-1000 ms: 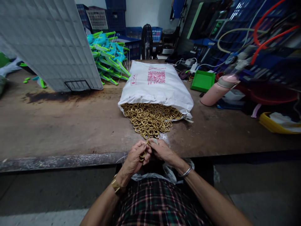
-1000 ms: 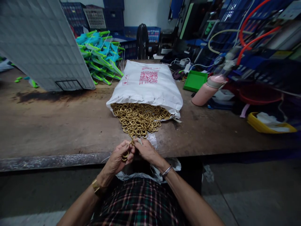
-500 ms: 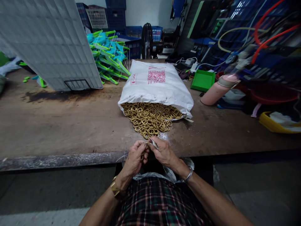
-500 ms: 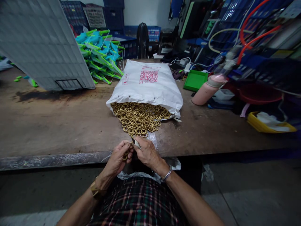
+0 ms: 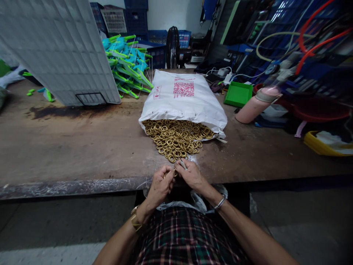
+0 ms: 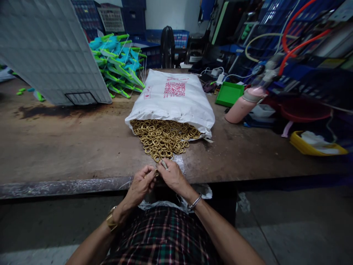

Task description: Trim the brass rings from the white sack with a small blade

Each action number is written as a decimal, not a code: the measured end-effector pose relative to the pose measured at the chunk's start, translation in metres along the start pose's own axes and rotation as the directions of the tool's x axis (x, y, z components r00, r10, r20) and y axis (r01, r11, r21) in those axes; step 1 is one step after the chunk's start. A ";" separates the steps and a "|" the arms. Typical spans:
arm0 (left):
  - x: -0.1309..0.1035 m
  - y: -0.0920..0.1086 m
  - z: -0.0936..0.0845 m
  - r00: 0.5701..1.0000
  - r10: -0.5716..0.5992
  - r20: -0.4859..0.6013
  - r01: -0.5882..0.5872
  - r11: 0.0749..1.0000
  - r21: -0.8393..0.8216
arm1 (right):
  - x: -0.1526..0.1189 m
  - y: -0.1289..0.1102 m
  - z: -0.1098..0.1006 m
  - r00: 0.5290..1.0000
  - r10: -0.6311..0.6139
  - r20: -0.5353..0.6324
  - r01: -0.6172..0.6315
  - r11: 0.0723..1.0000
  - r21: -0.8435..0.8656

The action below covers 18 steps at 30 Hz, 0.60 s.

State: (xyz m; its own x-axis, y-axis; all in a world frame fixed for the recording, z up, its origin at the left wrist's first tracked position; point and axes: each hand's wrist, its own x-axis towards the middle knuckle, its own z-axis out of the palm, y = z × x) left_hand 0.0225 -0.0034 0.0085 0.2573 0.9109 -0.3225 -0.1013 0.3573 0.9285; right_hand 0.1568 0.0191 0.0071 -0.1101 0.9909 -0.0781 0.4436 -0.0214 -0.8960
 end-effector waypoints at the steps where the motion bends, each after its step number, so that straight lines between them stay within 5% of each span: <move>1: 0.000 0.000 -0.001 0.999 -0.042 0.028 0.043 0.998 -0.040 | 0.000 0.000 0.000 1.000 -0.016 -0.011 0.015 1.000 -0.026; 9: 0.000 0.001 0.003 0.998 -0.047 0.047 0.056 0.980 -0.193 | -0.004 -0.002 -0.009 0.999 -0.048 -0.026 0.043 0.985 -0.166; 18: 0.003 -0.004 0.002 1.000 -0.009 -0.022 0.007 0.996 -0.087 | -0.013 0.009 -0.005 0.974 -0.133 0.184 0.208 0.851 -0.483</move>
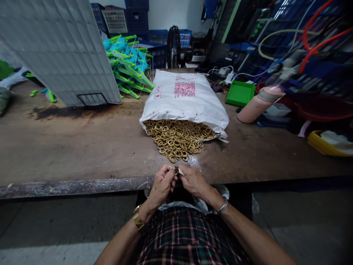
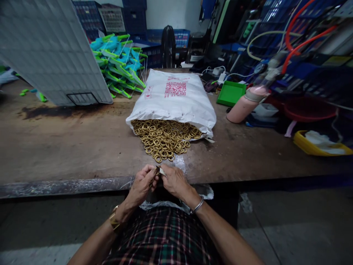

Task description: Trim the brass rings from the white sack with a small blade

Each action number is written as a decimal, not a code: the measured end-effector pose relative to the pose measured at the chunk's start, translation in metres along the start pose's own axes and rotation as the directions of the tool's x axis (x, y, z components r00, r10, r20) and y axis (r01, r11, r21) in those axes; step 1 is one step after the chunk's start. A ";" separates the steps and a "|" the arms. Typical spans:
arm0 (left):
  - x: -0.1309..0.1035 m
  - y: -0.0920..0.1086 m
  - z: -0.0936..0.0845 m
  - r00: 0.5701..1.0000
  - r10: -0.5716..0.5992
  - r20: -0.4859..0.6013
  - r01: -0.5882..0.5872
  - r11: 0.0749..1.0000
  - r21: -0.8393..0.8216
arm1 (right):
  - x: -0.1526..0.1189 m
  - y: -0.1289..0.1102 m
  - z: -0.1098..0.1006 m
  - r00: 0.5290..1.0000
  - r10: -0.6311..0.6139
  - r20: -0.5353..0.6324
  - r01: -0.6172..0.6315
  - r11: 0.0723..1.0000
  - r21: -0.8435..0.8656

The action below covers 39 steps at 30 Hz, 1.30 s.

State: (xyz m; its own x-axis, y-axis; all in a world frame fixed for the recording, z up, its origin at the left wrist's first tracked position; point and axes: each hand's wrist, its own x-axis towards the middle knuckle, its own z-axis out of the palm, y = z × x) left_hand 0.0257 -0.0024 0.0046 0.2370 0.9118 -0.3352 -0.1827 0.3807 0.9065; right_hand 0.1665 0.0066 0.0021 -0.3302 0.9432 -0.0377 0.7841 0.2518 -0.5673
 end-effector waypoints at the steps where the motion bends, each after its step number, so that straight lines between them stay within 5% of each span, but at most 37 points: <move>1: 0.000 -0.001 -0.001 1.000 0.003 -0.005 -0.003 1.000 0.009 | 0.000 -0.001 0.000 1.000 0.007 0.011 -0.006 1.000 -0.020; 9: -0.011 0.001 0.001 0.999 0.042 0.019 -0.043 0.998 0.050 | 0.005 0.001 -0.012 0.992 0.077 0.104 -0.059 0.985 -0.164; 14: -0.026 0.009 0.002 0.971 -0.045 0.236 0.095 0.974 -0.204 | 0.014 0.009 -0.010 0.984 0.158 -0.078 -0.171 0.963 -0.209; 19: -0.022 0.005 -0.004 0.970 -0.147 0.195 0.216 0.886 -0.409 | 0.026 0.012 0.000 0.948 0.147 -0.283 -0.191 0.972 -0.134; 29: -0.009 0.005 -0.015 0.954 -0.177 0.243 0.291 0.745 -0.600 | 0.033 0.010 -0.001 0.963 0.122 -0.239 -0.191 0.937 -0.291; 34: -0.002 0.001 -0.015 0.944 -0.270 0.188 0.324 0.665 -0.673 | 0.032 0.018 -0.003 0.955 0.170 -0.245 -0.215 0.961 -0.171; 39: 0.004 0.002 -0.011 0.952 -0.264 0.156 0.300 0.698 -0.651 | 0.029 0.024 -0.013 0.958 0.174 -0.227 -0.135 0.975 0.174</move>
State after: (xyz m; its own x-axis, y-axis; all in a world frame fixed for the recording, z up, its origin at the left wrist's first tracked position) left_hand 0.0156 0.0039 0.0024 0.4231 0.7435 -0.5179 -0.6771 0.6392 0.3645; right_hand 0.1828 0.0428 -0.0017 -0.0611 0.9968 0.0520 0.7178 0.0801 -0.6917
